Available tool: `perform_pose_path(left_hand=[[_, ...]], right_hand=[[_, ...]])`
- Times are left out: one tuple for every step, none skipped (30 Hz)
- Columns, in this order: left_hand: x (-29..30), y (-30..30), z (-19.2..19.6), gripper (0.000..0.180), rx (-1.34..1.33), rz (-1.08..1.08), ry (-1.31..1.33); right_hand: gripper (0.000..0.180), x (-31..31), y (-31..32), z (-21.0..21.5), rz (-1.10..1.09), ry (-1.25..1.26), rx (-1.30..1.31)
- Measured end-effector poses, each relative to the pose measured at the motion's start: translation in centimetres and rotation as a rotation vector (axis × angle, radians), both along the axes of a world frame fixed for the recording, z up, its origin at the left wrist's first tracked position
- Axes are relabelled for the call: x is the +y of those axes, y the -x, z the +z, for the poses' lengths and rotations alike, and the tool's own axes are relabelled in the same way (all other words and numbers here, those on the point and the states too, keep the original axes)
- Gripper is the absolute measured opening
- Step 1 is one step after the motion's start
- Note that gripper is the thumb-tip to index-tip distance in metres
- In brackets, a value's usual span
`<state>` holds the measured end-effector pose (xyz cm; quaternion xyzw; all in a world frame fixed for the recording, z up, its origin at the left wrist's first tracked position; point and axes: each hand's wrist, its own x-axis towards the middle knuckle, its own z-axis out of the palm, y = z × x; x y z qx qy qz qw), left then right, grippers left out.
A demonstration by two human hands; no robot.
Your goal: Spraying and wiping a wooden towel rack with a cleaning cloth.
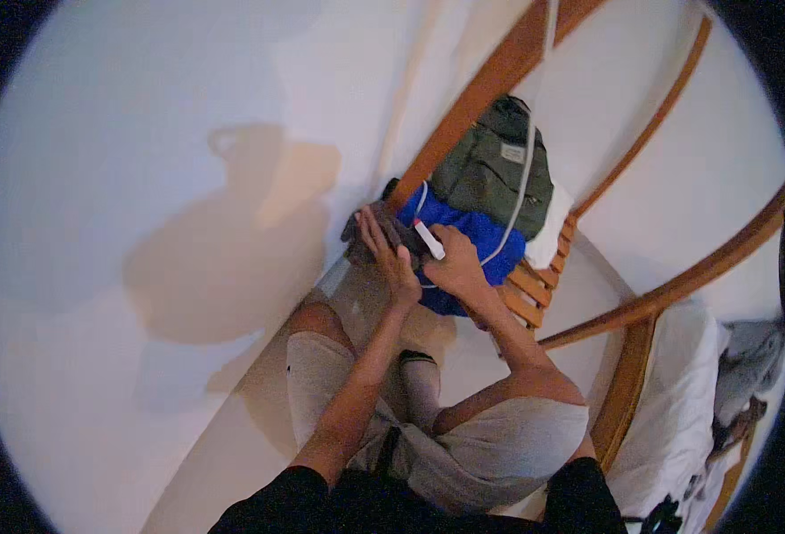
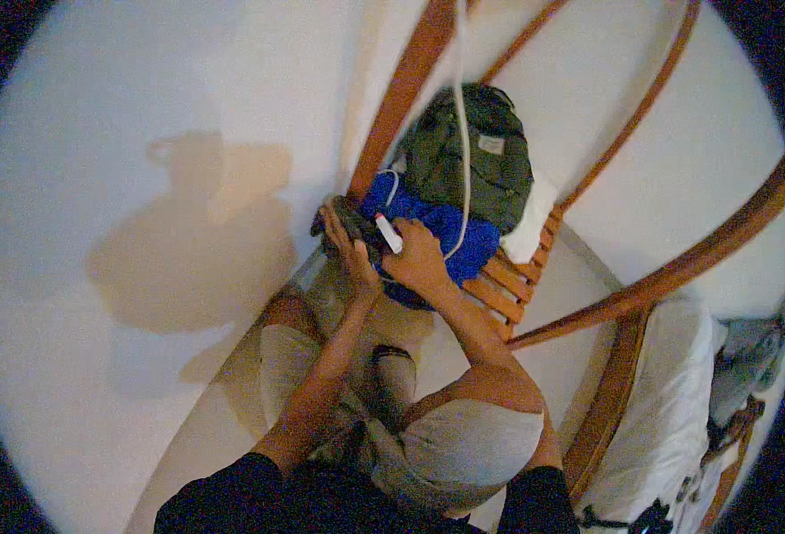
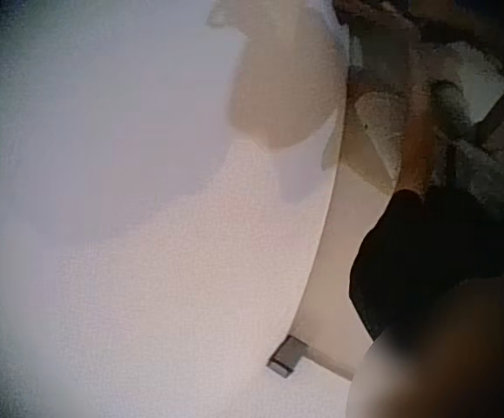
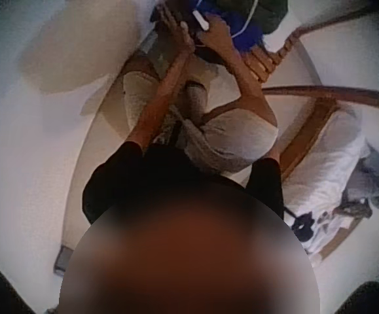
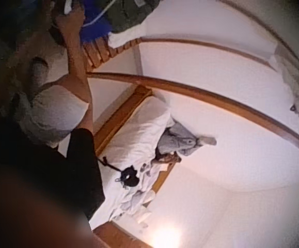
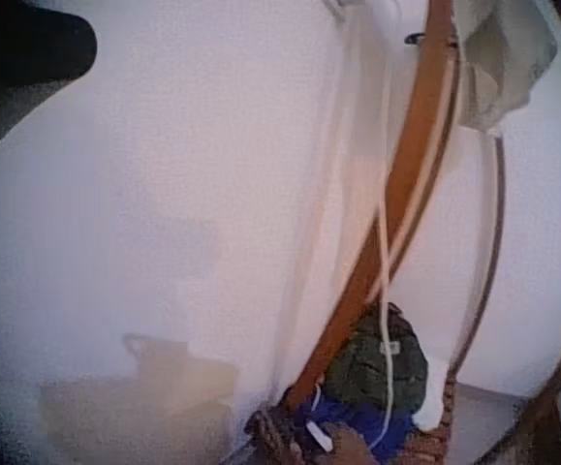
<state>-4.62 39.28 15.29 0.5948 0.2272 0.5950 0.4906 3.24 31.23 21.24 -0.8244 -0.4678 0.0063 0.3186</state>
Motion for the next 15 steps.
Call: perform_pose_path(left_hand=[[-0.1, -0.4, 0.0, 0.092, 0.018, -0.015, -0.019], [0.3, -0.6, -1.2, 0.082, 0.04, -0.025, 0.003], [0.0, -0.9, -2.5, 0.082, 0.052, -0.046, 0.001], [0.9, -0.9, -3.9, 0.079, 0.057, -0.056, 0.035], [0.7, 0.1, -5.5, 0.077, 0.062, -0.066, 0.069], [1.8, 0.4, -6.7, 0.074, 0.081, -0.065, 0.103], [3.0, -0.2, -7.5, 0.071, 0.082, -0.064, 0.13], [3.2, 0.2, -8.5, 0.069, 0.084, -0.061, 0.156], [3.8, 0.3, -9.7, 0.066, 0.089, -0.051, 0.179], [4.6, 0.2, -10.3, 0.064, 0.101, -0.035, 0.2], [5.5, 0.8, -11.0, 0.062, 0.113, -0.013, 0.219], [4.5, 0.0, -10.4, 0.062, 0.119, -0.05, 0.22], [2.7, -1.0, -8.6, 0.066, 0.125, -0.116, 0.222], [2.4, -1.1, -7.0, 0.07, 0.137, -0.155, 0.205], [2.0, -1.2, -6.6, 0.07, 0.142, -0.169, 0.193]], right_hand=[[0.031, -0.4, -0.3, 0.0, -0.028, -0.003, 0.009], [0.036, -0.9, -0.7, -0.1, -0.004, 0.013, 0.033], [0.04, -1.3, -0.7, -0.3, 0.028, 0.027, 0.061], [0.029, -1.9, -0.1, 0.5, 0.01, 0.035, 0.093], [0.029, -2.3, -0.2, 0.7, -0.019, 0.029, 0.099], [0.03, -2.5, 0.3, 0.6, -0.003, 0.03, 0.083], [0.03, -2.4, 0.1, 1.2, 0.013, 0.025, 0.049], [0.03, -2.5, 0.7, 1.7, -0.037, 0.101, 0.101], [0.03, -2.6, 1.3, 2.1, -0.032, 0.105, 0.144], [0.03, -2.4, 1.9, 2.2, -0.019, 0.093, 0.132], [0.031, -2.0, 2.5, 2.4, -0.001, 0.08, 0.119], [0.031, -2.8, 2.1, 2.2, -0.038, 0.081, 0.122], [0.032, -4.0, 1.5, 2.1, -0.082, 0.132, 0.102], [0.033, -3.9, 1.5, 2.1, -0.099, 0.165, 0.09], [0.033, -4.1, 1.5, 2.3, -0.113, 0.154, 0.094]])
